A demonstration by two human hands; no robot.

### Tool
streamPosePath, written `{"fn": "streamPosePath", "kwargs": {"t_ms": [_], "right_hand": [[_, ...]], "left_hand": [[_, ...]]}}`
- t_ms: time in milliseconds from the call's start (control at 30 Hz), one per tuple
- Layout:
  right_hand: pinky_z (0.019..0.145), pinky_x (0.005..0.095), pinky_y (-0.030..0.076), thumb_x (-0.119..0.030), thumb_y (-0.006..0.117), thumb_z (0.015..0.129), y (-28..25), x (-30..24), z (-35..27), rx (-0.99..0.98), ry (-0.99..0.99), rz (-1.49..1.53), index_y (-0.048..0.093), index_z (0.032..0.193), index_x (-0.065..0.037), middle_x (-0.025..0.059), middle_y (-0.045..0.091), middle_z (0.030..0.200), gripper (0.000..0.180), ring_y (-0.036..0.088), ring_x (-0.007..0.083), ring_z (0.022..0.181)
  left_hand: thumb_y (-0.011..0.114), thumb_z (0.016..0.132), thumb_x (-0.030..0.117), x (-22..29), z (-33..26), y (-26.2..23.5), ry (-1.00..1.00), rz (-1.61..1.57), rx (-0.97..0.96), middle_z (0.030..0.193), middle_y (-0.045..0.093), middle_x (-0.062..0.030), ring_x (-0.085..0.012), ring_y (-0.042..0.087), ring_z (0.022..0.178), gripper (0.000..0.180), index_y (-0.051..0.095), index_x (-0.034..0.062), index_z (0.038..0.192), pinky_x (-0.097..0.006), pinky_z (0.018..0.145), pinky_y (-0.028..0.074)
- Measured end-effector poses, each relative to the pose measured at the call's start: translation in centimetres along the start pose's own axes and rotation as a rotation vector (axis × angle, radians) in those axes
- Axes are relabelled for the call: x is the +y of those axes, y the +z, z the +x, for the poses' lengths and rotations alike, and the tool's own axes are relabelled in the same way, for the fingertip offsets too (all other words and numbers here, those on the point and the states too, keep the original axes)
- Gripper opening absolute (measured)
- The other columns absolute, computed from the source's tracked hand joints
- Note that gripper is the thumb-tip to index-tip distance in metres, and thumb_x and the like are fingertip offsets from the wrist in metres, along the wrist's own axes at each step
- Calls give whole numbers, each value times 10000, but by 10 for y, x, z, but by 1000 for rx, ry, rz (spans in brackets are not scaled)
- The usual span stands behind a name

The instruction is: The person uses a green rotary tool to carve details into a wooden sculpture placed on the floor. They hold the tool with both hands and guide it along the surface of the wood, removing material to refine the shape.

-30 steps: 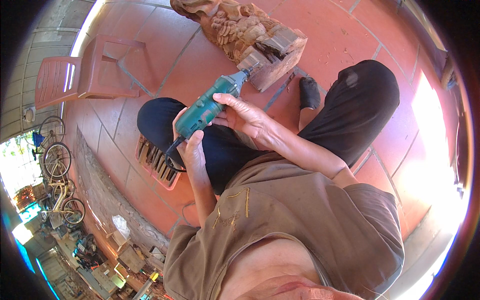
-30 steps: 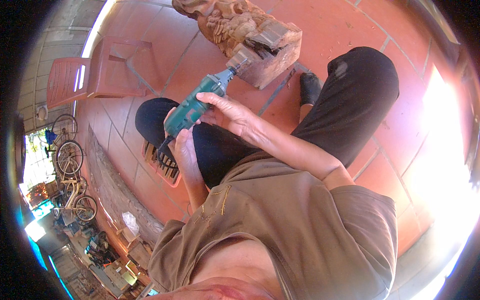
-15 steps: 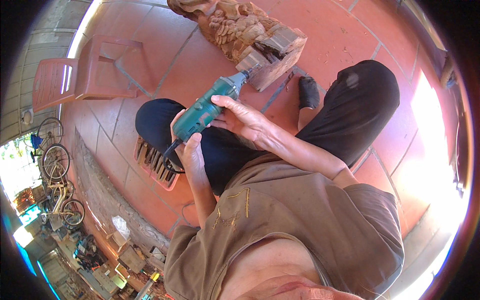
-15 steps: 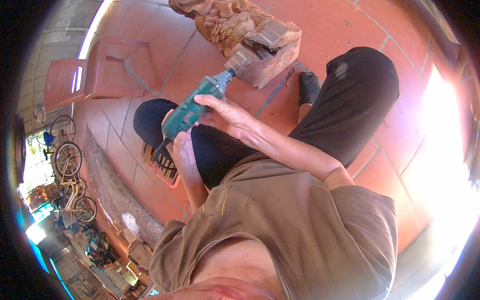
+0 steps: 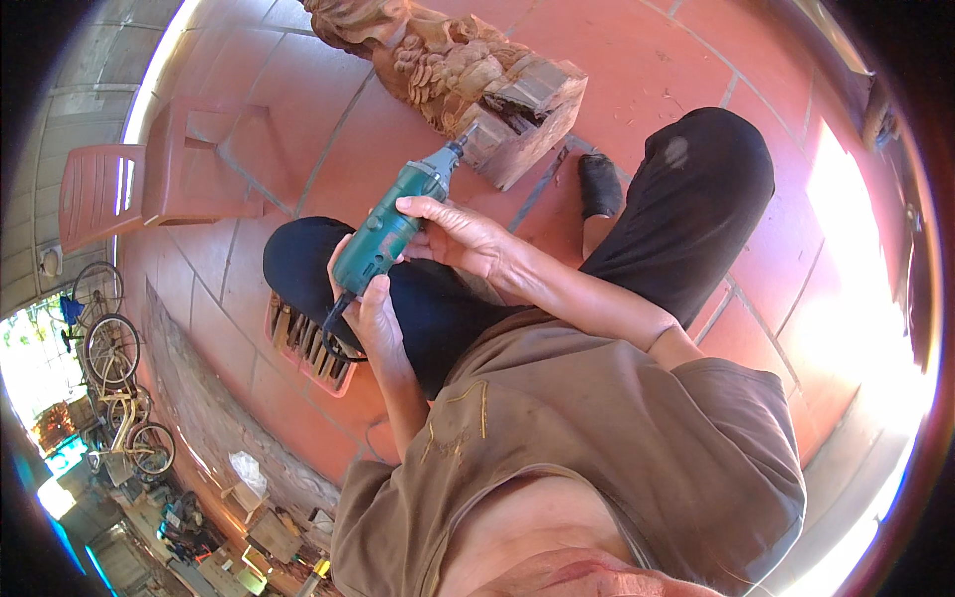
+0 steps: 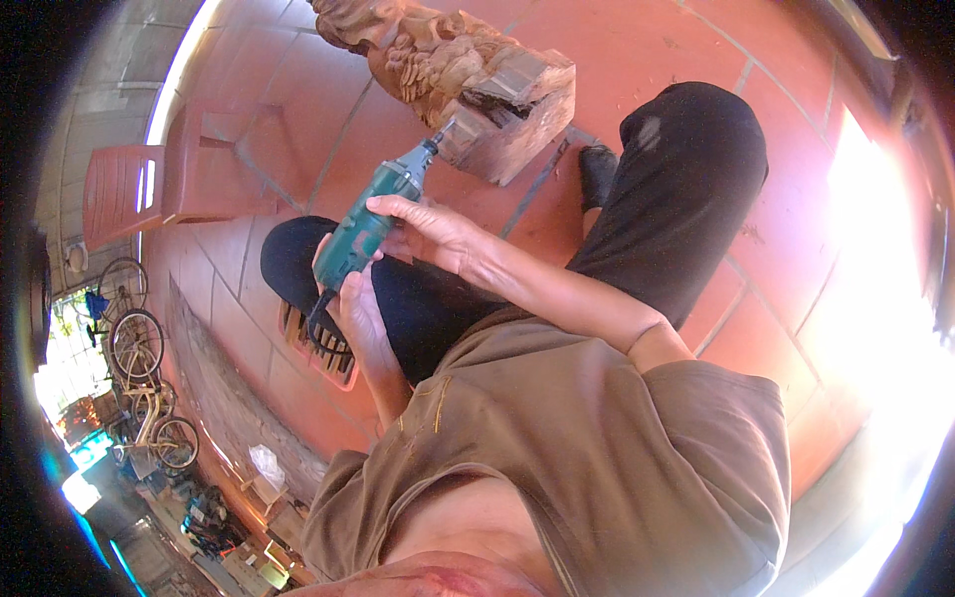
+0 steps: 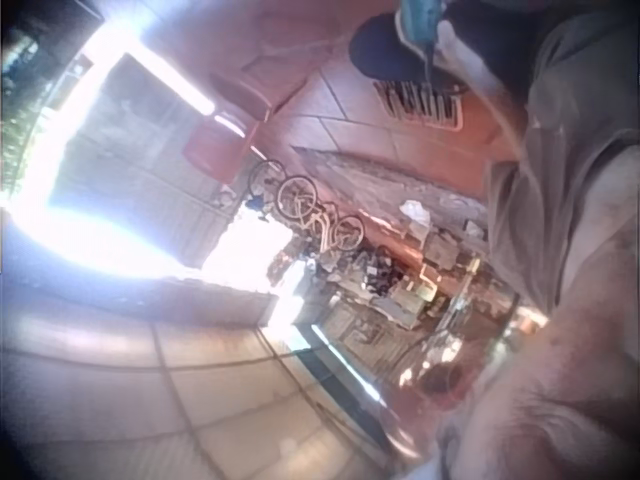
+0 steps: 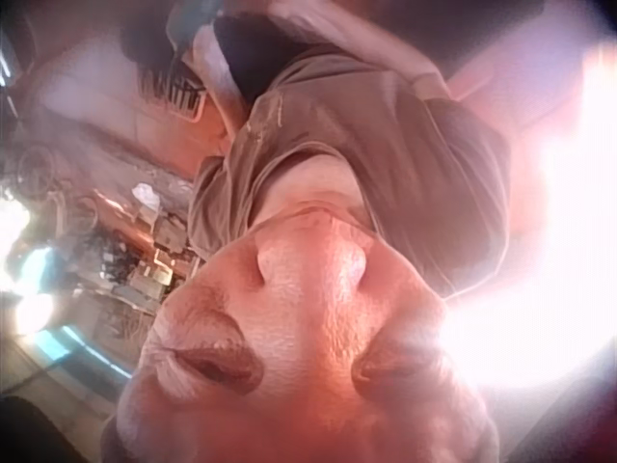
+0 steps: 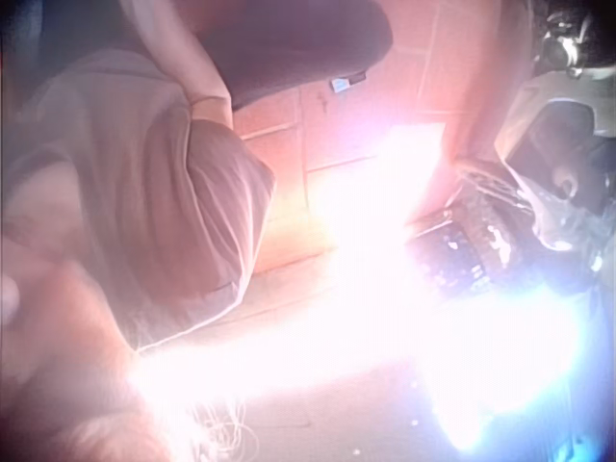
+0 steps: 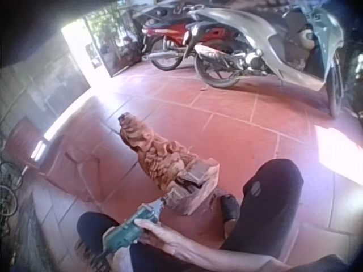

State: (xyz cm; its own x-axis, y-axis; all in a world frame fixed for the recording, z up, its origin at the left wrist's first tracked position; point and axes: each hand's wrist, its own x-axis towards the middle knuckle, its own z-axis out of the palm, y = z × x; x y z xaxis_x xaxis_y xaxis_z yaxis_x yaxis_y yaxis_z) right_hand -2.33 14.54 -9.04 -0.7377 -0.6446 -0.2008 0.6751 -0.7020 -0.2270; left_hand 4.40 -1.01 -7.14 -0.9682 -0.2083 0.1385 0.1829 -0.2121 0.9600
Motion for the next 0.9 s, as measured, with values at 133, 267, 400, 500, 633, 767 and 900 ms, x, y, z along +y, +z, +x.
{"fn": "streamPosePath", "kwargs": {"t_ms": [133, 267, 400, 500, 633, 767, 900], "right_hand": [[923, 372, 511, -293, 754, 872, 6, 1, -9, 29, -29, -8, 561, 1157, -94, 60, 647, 1114, 397, 639, 200, 1039], [956, 373, 494, -286, 749, 878, 10, 5, -15, 44, -18, 22, 562, 1158, -101, 51, 638, 1133, 384, 626, 194, 1067], [847, 352, 519, -277, 781, 849, 21, 3, -19, 61, -45, 46, 567, 1087, -126, 41, 645, 1046, 353, 635, 176, 968], [1015, 393, 467, -277, 748, 879, 25, -5, -18, 20, -73, 17, 546, 1176, -104, 54, 629, 1151, 399, 609, 194, 1109], [1069, 429, 432, -246, 753, 872, 25, -18, -15, 24, -102, 47, 545, 1184, -90, 65, 627, 1165, 406, 605, 208, 1121], [1083, 433, 421, -251, 755, 869, 18, -24, -18, 58, -135, 63, 557, 1192, -79, 74, 631, 1184, 416, 599, 210, 1139], [1078, 429, 426, -275, 751, 869, 18, -29, -23, 90, -153, 30, 560, 1200, -76, 82, 634, 1202, 431, 600, 207, 1146]], "left_hand": [[802, 754, 203, -2, 2, -7, 4, -6, -6, 1198, 571, -130, -240, 583, 1096, 721, 453, -18, 1345, -390, 949, 490], [810, 751, 220, 2, 2, -8, -2, -25, -47, 1208, 561, -131, -247, 585, 1090, 733, 452, -23, 1343, -394, 889, 520], [811, 750, 260, 13, 8, -2, 17, -15, -78, 1223, 548, -131, -250, 586, 1084, 738, 459, -20, 1335, -402, 858, 530], [810, 743, 308, 20, 17, 3, 50, 42, -110, 1229, 545, -128, -245, 578, 1097, 748, 468, -13, 1325, -395, 887, 518], [817, 719, 352, 19, 32, 12, 101, 113, -125, 1247, 545, -115, -223, 544, 1156, 766, 485, 11, 1320, -366, 1018, 436], [820, 716, 352, 15, 34, 25, 93, 120, -116, 1257, 542, -109, -224, 541, 1164, 762, 492, 16, 1317, -367, 1034, 426], [821, 722, 333, 10, 32, 31, 83, 99, -117, 1253, 540, -109, -221, 546, 1155, 750, 493, 12, 1315, -368, 1016, 444]]}}
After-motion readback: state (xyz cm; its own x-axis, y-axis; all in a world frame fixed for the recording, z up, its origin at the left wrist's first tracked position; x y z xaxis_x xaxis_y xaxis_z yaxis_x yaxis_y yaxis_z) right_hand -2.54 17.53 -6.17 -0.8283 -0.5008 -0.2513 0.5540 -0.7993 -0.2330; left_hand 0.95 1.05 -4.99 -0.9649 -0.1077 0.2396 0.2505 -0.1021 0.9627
